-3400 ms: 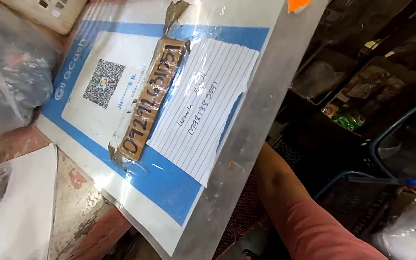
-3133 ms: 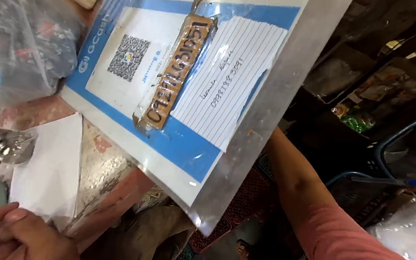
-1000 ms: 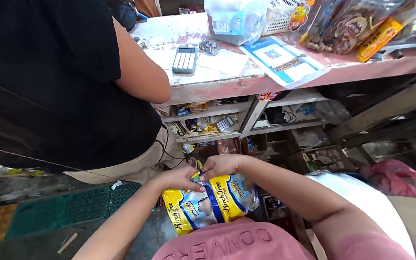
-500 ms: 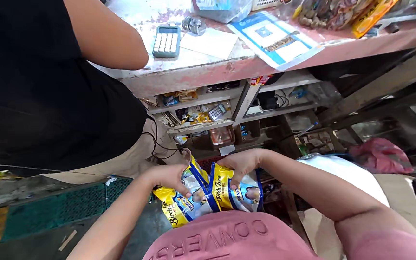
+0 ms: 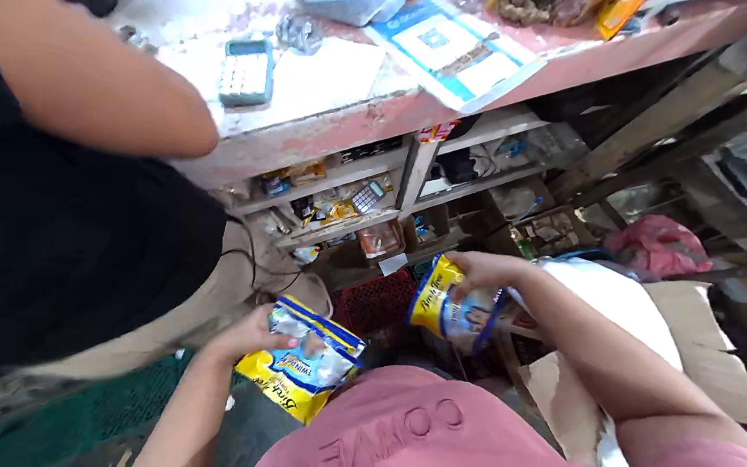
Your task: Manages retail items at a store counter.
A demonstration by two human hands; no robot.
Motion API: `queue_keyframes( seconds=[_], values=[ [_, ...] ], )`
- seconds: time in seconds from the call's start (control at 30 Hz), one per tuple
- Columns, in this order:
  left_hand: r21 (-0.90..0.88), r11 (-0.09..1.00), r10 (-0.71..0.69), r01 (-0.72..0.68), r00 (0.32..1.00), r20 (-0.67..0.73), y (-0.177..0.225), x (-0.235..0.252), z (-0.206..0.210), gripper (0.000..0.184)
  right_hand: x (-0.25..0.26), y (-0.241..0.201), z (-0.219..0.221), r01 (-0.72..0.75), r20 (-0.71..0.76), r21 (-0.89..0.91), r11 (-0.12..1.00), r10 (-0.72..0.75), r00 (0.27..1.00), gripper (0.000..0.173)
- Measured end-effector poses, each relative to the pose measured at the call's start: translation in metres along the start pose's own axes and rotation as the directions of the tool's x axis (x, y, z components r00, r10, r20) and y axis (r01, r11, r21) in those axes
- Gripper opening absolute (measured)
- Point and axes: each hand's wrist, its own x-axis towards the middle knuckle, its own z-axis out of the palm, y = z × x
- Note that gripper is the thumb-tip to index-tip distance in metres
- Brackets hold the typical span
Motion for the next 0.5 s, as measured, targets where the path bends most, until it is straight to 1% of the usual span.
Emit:
queue_keyframes(
  seconds=[0.03,0.07,0.1,0.13,0.17,0.2,0.23,0.27,0.3,0.33,0.37,0.4,0.43,0.47,0.5],
  values=[
    [-0.038,0.999,0.019,-0.024,0.991,-0.135,0.006,0.002,0.005,0.066,0.011,0.012,0.009,-0.072,-0.105,-0.025,0.997,0.069,0.992,0.078],
    [-0.087,0.995,0.025,-0.048,0.967,-0.253,0.013,0.007,0.012,0.073,0.023,0.020,0.022,-0.130,-0.161,-0.035,0.991,0.123,0.979,0.095],
    [-0.155,0.983,0.039,-0.096,0.940,-0.339,0.020,0.016,0.022,0.075,0.036,0.024,0.038,-0.132,-0.178,-0.045,0.990,0.122,0.977,0.104],
    [-0.206,0.967,0.056,-0.147,0.917,-0.394,0.028,0.026,0.032,0.078,0.046,0.023,0.055,-0.086,-0.174,-0.043,0.995,0.077,0.982,0.108],
    [-0.232,0.954,0.079,-0.188,0.908,-0.412,0.035,0.036,0.042,0.079,0.054,0.017,0.069,-0.005,-0.170,-0.012,1.000,0.003,0.986,0.105],
    [-0.236,0.950,0.099,-0.206,0.912,-0.397,0.043,0.044,0.052,0.078,0.059,0.011,0.077,0.089,-0.193,0.047,0.995,-0.079,0.978,0.096],
    [-0.217,0.955,0.116,-0.204,0.926,-0.360,0.051,0.051,0.061,0.071,0.060,0.007,0.079,0.165,-0.247,0.140,0.976,-0.127,0.961,0.081],
    [-0.192,0.962,0.129,-0.193,0.944,-0.303,0.059,0.057,0.069,0.067,0.060,0.005,0.076,0.227,-0.343,0.255,0.940,-0.132,0.930,0.060],
    [-0.179,0.968,0.128,-0.176,0.959,-0.252,0.065,0.062,0.076,0.067,0.061,0.008,0.069,0.287,-0.460,0.369,0.884,-0.095,0.883,0.042],
    [-0.179,0.970,0.129,-0.167,0.970,-0.207,0.067,0.066,0.080,0.070,0.064,0.015,0.060,0.345,-0.551,0.463,0.817,-0.040,0.834,0.033],
    [-0.187,0.968,0.134,-0.169,0.973,-0.187,0.069,0.070,0.083,0.075,0.068,0.025,0.049,0.428,-0.625,0.531,0.731,-0.003,0.781,0.033],
    [-0.197,0.965,0.138,-0.174,0.973,-0.186,0.071,0.075,0.085,0.078,0.073,0.035,0.040,0.517,-0.670,0.579,0.631,0.006,0.742,0.038],
    [-0.206,0.962,0.142,-0.181,0.971,-0.192,0.074,0.081,0.086,0.079,0.077,0.043,0.031,0.583,-0.693,0.598,0.550,-0.010,0.721,0.047],
    [-0.214,0.959,0.140,-0.184,0.969,-0.204,0.076,0.089,0.087,0.080,0.080,0.046,0.025,0.613,-0.695,0.603,0.509,-0.041,0.718,0.056],
    [-0.220,0.958,0.136,-0.187,0.965,-0.226,0.079,0.097,0.090,0.077,0.081,0.048,0.021,0.622,-0.674,0.602,0.501,-0.098,0.732,0.066]
  ],
)
